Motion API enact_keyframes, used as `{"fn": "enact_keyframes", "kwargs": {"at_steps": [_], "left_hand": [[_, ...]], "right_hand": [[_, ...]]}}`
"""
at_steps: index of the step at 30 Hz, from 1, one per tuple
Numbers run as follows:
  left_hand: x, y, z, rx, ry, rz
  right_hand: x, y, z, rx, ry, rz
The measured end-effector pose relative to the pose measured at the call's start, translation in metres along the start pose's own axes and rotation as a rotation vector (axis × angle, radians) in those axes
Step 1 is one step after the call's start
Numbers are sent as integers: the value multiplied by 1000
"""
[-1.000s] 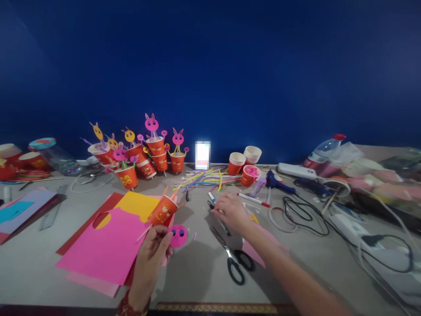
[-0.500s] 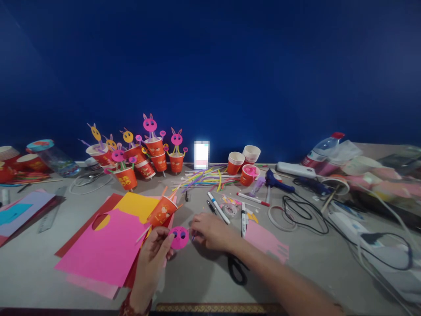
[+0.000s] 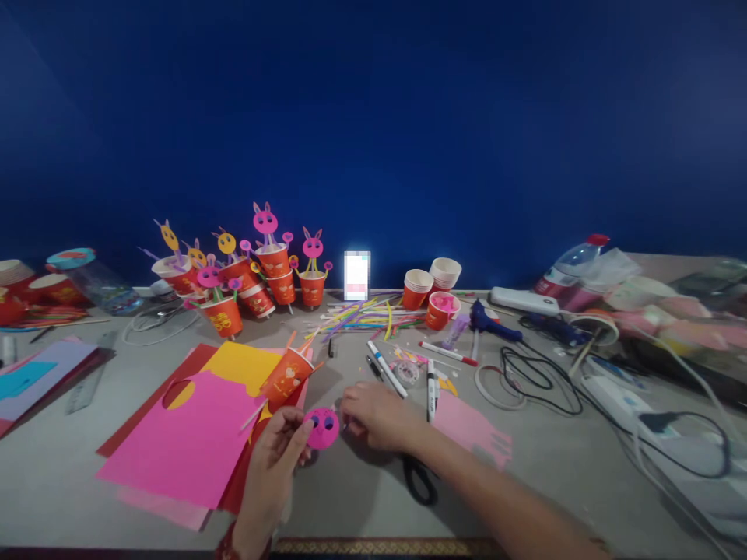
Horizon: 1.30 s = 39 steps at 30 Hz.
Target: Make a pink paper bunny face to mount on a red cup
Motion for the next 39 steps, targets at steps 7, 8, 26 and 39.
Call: {"fn": "enact_keyframes", "kwargs": {"at_steps": [7,8,26,39], "left_hand": [[1,2,-10,-16,-20,-35],[1,2,-10,-19,-28,-40],[0,-1,-8,-260,-300,-273],[-23,7,10,-486,-664,-482]], "right_hand": [[-1,3,2,-12,-25,18],[-1,3,2,-9,-29,24],[6,10,12,-116,-318,63],[38,8,-9,-64,-413,51]]}}
Point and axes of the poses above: each hand's wrist, its own y-axis away from the middle knuckle, its own x-axis out of the back of the hand, z = x × y, the point moved 2 cm from there along -y, towards the middle knuckle, and after that the axes turned 4 degrees about x, right-handed, at the moved point
